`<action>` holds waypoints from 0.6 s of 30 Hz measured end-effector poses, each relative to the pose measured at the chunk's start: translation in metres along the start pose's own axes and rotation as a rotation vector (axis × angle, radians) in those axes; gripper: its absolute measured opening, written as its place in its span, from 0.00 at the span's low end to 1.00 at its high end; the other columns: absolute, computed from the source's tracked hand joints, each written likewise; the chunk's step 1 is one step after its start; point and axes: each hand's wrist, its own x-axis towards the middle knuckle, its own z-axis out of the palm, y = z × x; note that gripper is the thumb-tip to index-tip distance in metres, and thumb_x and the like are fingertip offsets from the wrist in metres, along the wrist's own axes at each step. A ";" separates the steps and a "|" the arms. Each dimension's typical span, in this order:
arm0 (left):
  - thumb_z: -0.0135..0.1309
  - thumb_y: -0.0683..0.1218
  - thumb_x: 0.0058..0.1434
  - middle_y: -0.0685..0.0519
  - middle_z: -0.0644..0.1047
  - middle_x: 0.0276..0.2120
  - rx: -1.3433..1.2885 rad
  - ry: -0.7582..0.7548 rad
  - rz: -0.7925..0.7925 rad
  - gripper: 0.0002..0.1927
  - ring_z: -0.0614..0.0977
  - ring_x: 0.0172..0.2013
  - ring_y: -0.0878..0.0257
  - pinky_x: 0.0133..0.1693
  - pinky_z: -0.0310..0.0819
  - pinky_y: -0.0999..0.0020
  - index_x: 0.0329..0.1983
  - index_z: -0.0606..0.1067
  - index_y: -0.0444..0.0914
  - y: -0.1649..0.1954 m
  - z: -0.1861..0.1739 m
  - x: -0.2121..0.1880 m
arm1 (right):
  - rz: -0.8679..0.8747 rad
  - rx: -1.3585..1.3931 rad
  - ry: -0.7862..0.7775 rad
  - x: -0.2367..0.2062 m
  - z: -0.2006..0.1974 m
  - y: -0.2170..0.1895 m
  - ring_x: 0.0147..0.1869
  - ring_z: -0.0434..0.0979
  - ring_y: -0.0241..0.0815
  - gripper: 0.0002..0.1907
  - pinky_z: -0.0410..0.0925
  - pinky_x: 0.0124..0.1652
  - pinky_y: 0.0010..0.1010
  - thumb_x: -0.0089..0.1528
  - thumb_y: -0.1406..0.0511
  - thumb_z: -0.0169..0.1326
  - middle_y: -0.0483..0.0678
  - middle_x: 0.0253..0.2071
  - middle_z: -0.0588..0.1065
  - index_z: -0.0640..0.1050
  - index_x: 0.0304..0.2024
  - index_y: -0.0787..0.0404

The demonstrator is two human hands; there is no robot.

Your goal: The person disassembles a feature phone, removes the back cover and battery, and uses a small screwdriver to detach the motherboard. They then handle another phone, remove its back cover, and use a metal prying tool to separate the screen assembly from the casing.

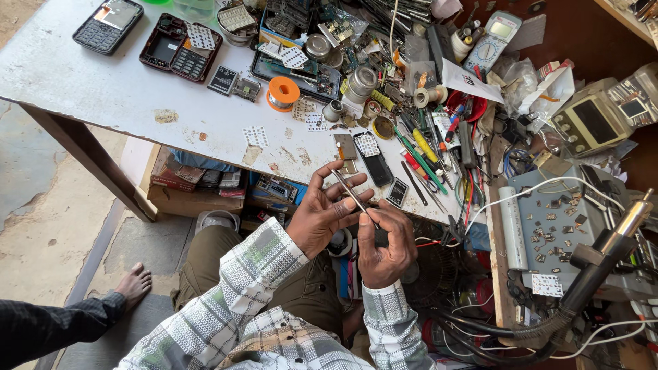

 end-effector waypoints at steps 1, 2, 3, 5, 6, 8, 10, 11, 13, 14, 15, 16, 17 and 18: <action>0.56 0.37 0.62 0.44 0.67 0.66 0.016 0.007 0.011 0.42 0.75 0.62 0.50 0.56 0.79 0.51 0.73 0.51 0.53 0.000 0.000 -0.001 | -0.001 -0.004 -0.003 0.000 0.001 0.001 0.57 0.82 0.53 0.06 0.76 0.56 0.43 0.67 0.68 0.59 0.50 0.45 0.80 0.78 0.45 0.63; 0.56 0.37 0.62 0.44 0.67 0.66 0.033 0.014 0.025 0.42 0.74 0.62 0.51 0.56 0.79 0.51 0.74 0.51 0.55 0.000 0.001 -0.001 | -0.005 -0.006 -0.006 0.000 0.002 0.001 0.57 0.82 0.53 0.06 0.76 0.57 0.43 0.67 0.68 0.60 0.50 0.45 0.80 0.78 0.45 0.63; 0.55 0.37 0.62 0.44 0.67 0.66 0.039 0.009 0.030 0.41 0.74 0.62 0.51 0.56 0.79 0.52 0.74 0.52 0.54 0.000 0.001 -0.002 | -0.007 0.001 -0.008 0.000 0.002 0.001 0.58 0.82 0.52 0.06 0.76 0.58 0.44 0.67 0.68 0.59 0.50 0.45 0.79 0.77 0.45 0.63; 0.55 0.37 0.63 0.46 0.66 0.68 0.046 -0.001 0.034 0.40 0.74 0.63 0.51 0.57 0.79 0.53 0.73 0.53 0.52 0.000 0.000 -0.002 | -0.005 0.011 -0.014 0.001 0.004 0.000 0.58 0.81 0.51 0.07 0.75 0.59 0.45 0.67 0.68 0.59 0.50 0.47 0.79 0.77 0.46 0.62; 0.54 0.37 0.63 0.45 0.66 0.67 0.030 0.007 0.019 0.38 0.74 0.63 0.51 0.56 0.80 0.53 0.73 0.54 0.52 -0.001 0.000 -0.002 | -0.006 -0.004 -0.018 0.002 0.004 -0.001 0.58 0.80 0.52 0.08 0.74 0.58 0.45 0.66 0.68 0.59 0.51 0.47 0.78 0.76 0.47 0.64; 0.53 0.38 0.64 0.45 0.67 0.67 -0.002 0.022 -0.012 0.36 0.75 0.63 0.51 0.55 0.81 0.53 0.71 0.54 0.51 -0.002 0.000 -0.003 | -0.007 -0.034 -0.023 0.003 0.003 -0.004 0.59 0.79 0.54 0.12 0.73 0.56 0.46 0.65 0.67 0.59 0.52 0.48 0.77 0.75 0.48 0.66; 0.53 0.38 0.65 0.44 0.67 0.67 -0.013 0.014 -0.008 0.35 0.75 0.63 0.50 0.55 0.80 0.54 0.72 0.55 0.50 -0.004 0.000 -0.003 | -0.018 -0.048 -0.047 0.007 0.003 -0.004 0.60 0.79 0.53 0.09 0.74 0.57 0.45 0.65 0.68 0.60 0.50 0.46 0.77 0.77 0.47 0.64; 0.52 0.38 0.66 0.43 0.67 0.67 -0.018 0.010 -0.006 0.34 0.75 0.63 0.49 0.55 0.80 0.54 0.72 0.55 0.49 -0.005 0.000 -0.003 | -0.025 -0.055 -0.059 0.009 0.004 -0.004 0.60 0.79 0.53 0.08 0.75 0.57 0.44 0.66 0.68 0.60 0.49 0.46 0.78 0.78 0.46 0.63; 0.52 0.38 0.66 0.43 0.67 0.66 -0.015 -0.001 -0.006 0.34 0.75 0.63 0.49 0.55 0.80 0.54 0.72 0.55 0.49 -0.006 -0.001 -0.003 | -0.015 -0.063 -0.064 0.010 0.003 -0.005 0.60 0.80 0.53 0.07 0.75 0.56 0.43 0.65 0.68 0.61 0.50 0.45 0.78 0.79 0.45 0.62; 0.52 0.38 0.66 0.43 0.67 0.66 -0.014 -0.006 -0.004 0.34 0.75 0.63 0.49 0.56 0.81 0.54 0.72 0.55 0.50 -0.006 -0.001 -0.004 | -0.012 -0.066 -0.068 0.011 0.004 -0.005 0.60 0.80 0.53 0.06 0.75 0.55 0.42 0.65 0.69 0.61 0.50 0.45 0.78 0.79 0.44 0.62; 0.52 0.38 0.66 0.43 0.67 0.66 -0.016 -0.009 -0.001 0.34 0.75 0.63 0.49 0.56 0.80 0.55 0.72 0.55 0.50 -0.006 -0.002 -0.004 | -0.014 -0.051 -0.063 0.011 0.005 -0.005 0.59 0.80 0.52 0.06 0.75 0.54 0.42 0.65 0.69 0.61 0.50 0.45 0.78 0.79 0.44 0.62; 0.52 0.38 0.66 0.43 0.67 0.66 -0.018 -0.012 0.000 0.34 0.75 0.63 0.49 0.56 0.80 0.55 0.72 0.55 0.49 -0.006 -0.003 -0.004 | -0.014 -0.039 -0.056 0.011 0.006 -0.005 0.58 0.80 0.51 0.06 0.76 0.54 0.41 0.65 0.69 0.61 0.49 0.45 0.78 0.79 0.44 0.62; 0.52 0.37 0.66 0.43 0.67 0.66 -0.020 -0.017 -0.001 0.34 0.75 0.62 0.49 0.56 0.80 0.55 0.72 0.56 0.49 -0.006 -0.004 -0.004 | -0.014 -0.028 -0.049 0.010 0.006 -0.004 0.58 0.81 0.50 0.05 0.76 0.53 0.40 0.65 0.69 0.61 0.49 0.45 0.78 0.79 0.44 0.62; 0.53 0.38 0.66 0.42 0.67 0.66 -0.029 -0.016 -0.001 0.34 0.75 0.62 0.49 0.56 0.80 0.55 0.72 0.56 0.49 -0.006 -0.004 -0.004 | -0.012 -0.019 -0.038 0.010 0.008 -0.004 0.57 0.81 0.50 0.05 0.76 0.53 0.40 0.65 0.69 0.60 0.49 0.45 0.78 0.79 0.43 0.62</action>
